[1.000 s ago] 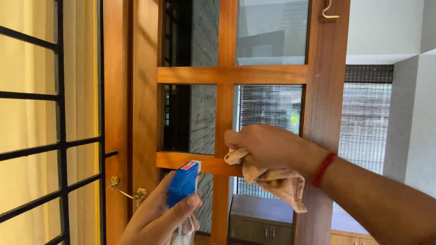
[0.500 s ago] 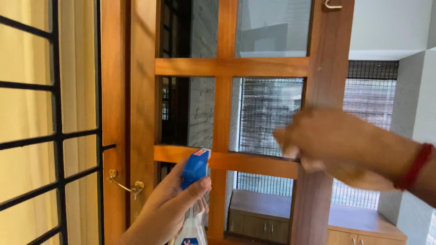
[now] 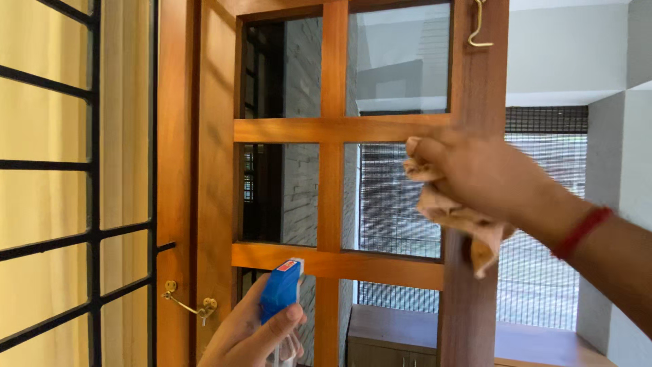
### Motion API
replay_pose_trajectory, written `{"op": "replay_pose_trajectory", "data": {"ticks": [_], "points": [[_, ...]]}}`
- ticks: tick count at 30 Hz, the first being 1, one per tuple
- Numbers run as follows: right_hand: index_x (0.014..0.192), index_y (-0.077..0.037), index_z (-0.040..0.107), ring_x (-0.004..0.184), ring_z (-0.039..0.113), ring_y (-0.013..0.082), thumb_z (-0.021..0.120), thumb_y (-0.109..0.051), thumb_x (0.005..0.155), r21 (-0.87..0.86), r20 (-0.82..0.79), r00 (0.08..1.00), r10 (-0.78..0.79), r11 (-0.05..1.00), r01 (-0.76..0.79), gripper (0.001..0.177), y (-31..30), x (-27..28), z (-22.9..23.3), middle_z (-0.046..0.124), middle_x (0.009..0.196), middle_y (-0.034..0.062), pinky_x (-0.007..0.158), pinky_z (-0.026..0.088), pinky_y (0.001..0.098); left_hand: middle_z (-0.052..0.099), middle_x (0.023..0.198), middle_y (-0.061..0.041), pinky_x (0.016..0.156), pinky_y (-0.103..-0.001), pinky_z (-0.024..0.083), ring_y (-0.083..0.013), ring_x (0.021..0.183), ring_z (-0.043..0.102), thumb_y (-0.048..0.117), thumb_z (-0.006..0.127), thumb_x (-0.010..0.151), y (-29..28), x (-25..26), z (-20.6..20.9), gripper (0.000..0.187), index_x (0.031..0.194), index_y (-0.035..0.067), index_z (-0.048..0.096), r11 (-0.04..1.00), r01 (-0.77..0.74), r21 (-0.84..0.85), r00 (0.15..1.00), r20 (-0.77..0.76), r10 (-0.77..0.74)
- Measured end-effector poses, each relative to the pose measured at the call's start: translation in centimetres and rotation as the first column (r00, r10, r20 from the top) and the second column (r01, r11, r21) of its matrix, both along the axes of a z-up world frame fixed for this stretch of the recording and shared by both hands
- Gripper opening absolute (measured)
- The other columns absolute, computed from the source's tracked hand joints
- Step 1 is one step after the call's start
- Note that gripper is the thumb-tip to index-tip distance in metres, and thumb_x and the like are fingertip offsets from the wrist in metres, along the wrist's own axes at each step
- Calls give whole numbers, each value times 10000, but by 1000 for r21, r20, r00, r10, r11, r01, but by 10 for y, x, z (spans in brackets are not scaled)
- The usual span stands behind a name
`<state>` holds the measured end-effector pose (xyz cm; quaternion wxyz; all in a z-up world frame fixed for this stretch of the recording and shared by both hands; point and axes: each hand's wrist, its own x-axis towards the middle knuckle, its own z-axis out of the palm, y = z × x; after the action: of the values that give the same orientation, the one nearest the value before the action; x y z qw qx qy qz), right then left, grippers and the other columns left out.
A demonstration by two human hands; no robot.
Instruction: The person cleans a multi-pane glass door by spraying cleaner from a bottle and wiping the panes with a cloth.
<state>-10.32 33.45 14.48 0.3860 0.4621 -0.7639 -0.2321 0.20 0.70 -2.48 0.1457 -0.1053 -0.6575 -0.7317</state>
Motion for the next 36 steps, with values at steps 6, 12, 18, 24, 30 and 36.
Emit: {"op": "replay_pose_trajectory", "data": {"ticks": [6, 12, 18, 24, 30, 36], "points": [[1211, -250, 699, 1339, 546, 231, 679, -171, 879, 298, 12, 998, 59, 953, -59, 342, -33, 31, -6, 580, 1448, -1, 889, 559, 389, 611, 947, -143, 711, -379, 562, -209, 788, 653, 452, 742, 785, 11, 2, 16, 864, 1509, 106, 422, 1000, 12, -27, 999, -36, -13], [1176, -164, 691, 1252, 550, 290, 651, -151, 844, -262, -91, 992, 88, 959, -109, 335, -54, 45, 20, 546, 1467, 95, 945, 524, 396, 581, 965, -63, 696, -321, 522, -127, 796, 570, 339, 673, 894, 20, 8, 32, 741, 1549, 86, 436, 995, 95, 2, 968, -233, -92], [1175, -62, 634, 1166, 590, 270, 642, -58, 838, -331, -42, 977, 210, 919, -212, 338, -67, 62, 8, 594, 1277, 121, 1007, 495, 416, 589, 955, -72, 720, -318, 556, -116, 824, 606, 352, 641, 899, 26, 14, 38, 681, 1502, 97, 457, 999, 47, -18, 984, -174, -50], [1133, -82, 671, 1076, 591, 278, 620, -59, 834, -671, 343, 732, 589, 699, -248, 304, -110, 58, -38, 622, 1149, 118, 856, 565, 397, 596, 955, -82, 694, -317, 536, -135, 790, 581, 338, 663, 893, 28, 15, 27, 675, 1495, 104, 466, 999, 52, 5, 987, -152, -51], [1053, -190, 663, 1186, 600, 337, 715, -128, 571, 280, 150, 926, 347, 883, -376, 489, -117, 56, -84, 630, 1269, 73, 875, 542, 455, 569, 921, -71, 680, -327, 523, -138, 756, 561, 333, 681, 862, 12, 19, 6, 682, 1459, 110, 440, 989, 76, 125, 994, -85, -66], [1242, -61, 629, 1085, 629, 311, 651, -194, 907, -417, -215, 975, 60, 897, -147, 362, -95, 49, 63, 629, 1175, 164, 952, 522, 439, 511, 902, -16, 670, -315, 497, -109, 768, 519, 367, 695, 862, 11, 11, -1, 669, 1422, 82, 464, 994, 72, 79, 990, -124, -61]]}}
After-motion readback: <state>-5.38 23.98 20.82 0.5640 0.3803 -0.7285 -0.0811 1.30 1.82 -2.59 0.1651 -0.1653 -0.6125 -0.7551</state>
